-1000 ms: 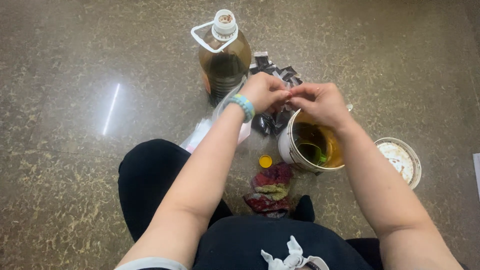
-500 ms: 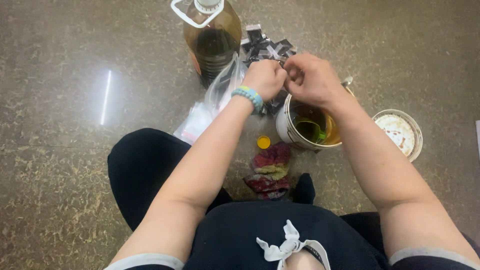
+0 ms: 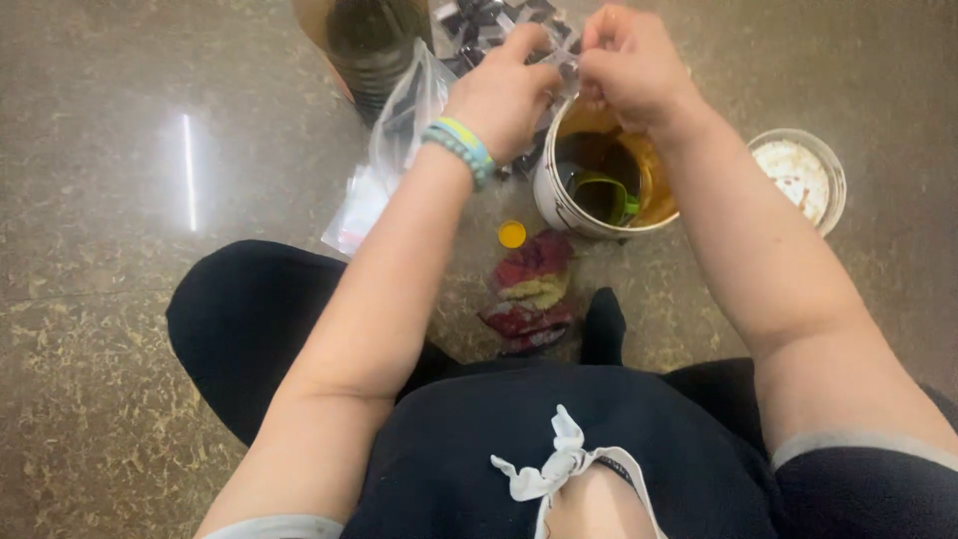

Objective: The person opens small plastic packets and pours the dark liquid contents into a large bucket using a green measuring cup.

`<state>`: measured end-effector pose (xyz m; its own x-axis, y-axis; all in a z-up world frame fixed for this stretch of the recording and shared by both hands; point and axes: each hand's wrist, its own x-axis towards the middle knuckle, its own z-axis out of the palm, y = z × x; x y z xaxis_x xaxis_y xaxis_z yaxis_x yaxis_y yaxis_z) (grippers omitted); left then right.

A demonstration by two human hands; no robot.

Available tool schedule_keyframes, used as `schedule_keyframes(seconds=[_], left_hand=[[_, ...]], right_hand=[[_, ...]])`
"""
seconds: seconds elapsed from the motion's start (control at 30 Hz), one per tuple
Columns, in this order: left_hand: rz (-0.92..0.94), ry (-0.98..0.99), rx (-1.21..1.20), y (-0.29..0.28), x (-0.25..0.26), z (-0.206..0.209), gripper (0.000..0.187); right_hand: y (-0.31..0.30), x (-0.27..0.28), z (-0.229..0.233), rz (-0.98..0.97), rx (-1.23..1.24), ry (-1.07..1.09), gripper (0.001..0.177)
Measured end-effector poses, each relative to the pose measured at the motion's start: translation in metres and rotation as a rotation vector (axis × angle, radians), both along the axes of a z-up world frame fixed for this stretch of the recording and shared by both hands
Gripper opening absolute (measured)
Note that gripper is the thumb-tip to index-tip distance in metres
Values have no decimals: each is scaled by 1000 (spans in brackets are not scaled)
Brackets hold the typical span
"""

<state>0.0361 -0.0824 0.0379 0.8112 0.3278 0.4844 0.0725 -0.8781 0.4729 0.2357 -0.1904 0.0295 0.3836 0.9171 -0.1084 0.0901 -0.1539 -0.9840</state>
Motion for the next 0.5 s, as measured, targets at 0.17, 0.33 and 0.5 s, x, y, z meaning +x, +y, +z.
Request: schedule_keyframes(seconds=[0.17, 0.33, 0.5], left_hand=[[-69, -217, -140, 3, 7, -10, 14], [-11, -280, -214, 17, 6, -18, 11], [39, -321, -205, 18, -1, -13, 16]], right_hand=[[-9, 1, 22, 180, -8, 214, 15], [-29, 42, -17, 215, -230, -272, 20], [-53, 17, -42, 705, -1228, -1067, 39]])
